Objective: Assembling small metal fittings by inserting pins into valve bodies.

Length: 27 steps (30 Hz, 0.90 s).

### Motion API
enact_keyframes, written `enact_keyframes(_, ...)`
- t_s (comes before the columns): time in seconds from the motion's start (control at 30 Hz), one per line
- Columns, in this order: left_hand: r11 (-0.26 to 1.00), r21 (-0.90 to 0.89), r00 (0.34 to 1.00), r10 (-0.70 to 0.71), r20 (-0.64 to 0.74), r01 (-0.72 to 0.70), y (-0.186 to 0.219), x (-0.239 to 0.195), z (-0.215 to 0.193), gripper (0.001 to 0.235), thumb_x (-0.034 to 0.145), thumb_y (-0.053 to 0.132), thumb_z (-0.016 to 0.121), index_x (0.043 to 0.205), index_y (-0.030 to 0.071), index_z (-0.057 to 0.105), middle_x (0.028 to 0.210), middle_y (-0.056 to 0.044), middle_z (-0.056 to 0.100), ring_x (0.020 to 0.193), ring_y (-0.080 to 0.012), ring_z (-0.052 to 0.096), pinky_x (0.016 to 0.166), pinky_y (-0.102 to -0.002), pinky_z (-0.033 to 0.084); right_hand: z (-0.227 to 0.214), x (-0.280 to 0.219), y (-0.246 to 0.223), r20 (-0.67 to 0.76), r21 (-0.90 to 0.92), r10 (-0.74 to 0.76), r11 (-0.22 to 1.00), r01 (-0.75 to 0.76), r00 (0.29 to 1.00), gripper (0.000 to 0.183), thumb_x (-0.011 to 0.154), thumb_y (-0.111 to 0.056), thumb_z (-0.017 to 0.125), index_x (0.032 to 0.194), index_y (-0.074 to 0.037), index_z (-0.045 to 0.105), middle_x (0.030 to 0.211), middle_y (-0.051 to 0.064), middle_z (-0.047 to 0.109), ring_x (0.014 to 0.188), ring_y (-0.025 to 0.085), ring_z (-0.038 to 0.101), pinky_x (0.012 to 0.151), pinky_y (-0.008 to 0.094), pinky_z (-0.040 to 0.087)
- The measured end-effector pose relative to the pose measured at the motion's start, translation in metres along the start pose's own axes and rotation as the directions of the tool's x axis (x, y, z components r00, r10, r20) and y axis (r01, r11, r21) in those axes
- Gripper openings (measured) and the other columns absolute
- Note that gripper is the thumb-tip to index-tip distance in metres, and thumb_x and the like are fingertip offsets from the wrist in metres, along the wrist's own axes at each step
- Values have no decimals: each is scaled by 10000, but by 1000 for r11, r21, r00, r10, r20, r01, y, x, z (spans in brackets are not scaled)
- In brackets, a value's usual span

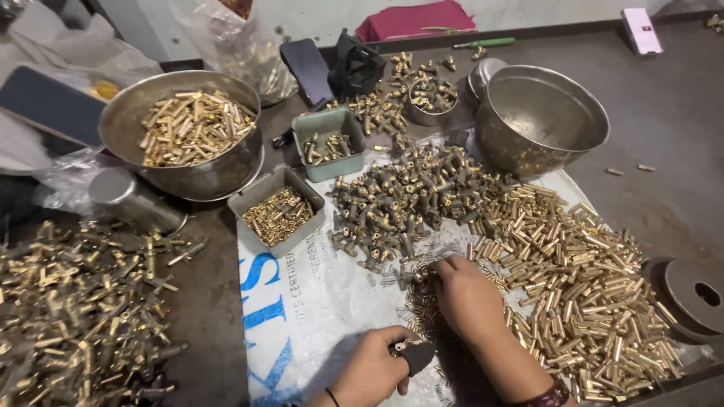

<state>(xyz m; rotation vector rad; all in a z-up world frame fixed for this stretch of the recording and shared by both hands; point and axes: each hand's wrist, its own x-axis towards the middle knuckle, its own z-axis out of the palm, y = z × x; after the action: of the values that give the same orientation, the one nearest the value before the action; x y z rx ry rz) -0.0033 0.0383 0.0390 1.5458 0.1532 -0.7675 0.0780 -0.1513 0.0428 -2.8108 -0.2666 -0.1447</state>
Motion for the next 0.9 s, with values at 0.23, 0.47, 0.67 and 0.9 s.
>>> enact_keyframes(0.23,972,-178,988,148,-41,-153,-30,8,6,377,813,-61,636,1172,34,698,753,-43,694,528,-129,625,509,-282,501,-13,-18,5,19,-36,79,996,-78,997,197,883,-267,707,1043,-164,759,1028,74,705,942,324,687,810,432,564)
enact_keyframes(0.47,972,-14,972,233,-38,-234,-46,20,4,349,809,-60,628,1126,22,747,758,-33,701,559,-86,616,523,-258,503,-25,-26,19,-66,109,57,993,-50,996,223,833,-207,719,1043,-146,763,1088,70,717,942,332,694,791,430,569)
enact_keyframes(0.67,978,-121,985,170,11,-168,-39,17,-4,340,837,-17,613,1134,69,756,701,-17,673,505,-80,588,461,-254,442,2,-14,16,-40,-24,-62,998,61,997,182,837,-199,703,999,-131,749,986,104,688,952,337,671,788,449,562)
enact_keyframes(0.9,998,-50,999,32,12,-32,-15,5,-7,200,941,130,704,1128,109,774,640,-8,644,491,-74,572,461,-241,434,-15,-15,-2,25,18,-21,1000,21,999,173,859,-125,666,1018,-79,716,1014,138,670,933,355,673,772,450,560)
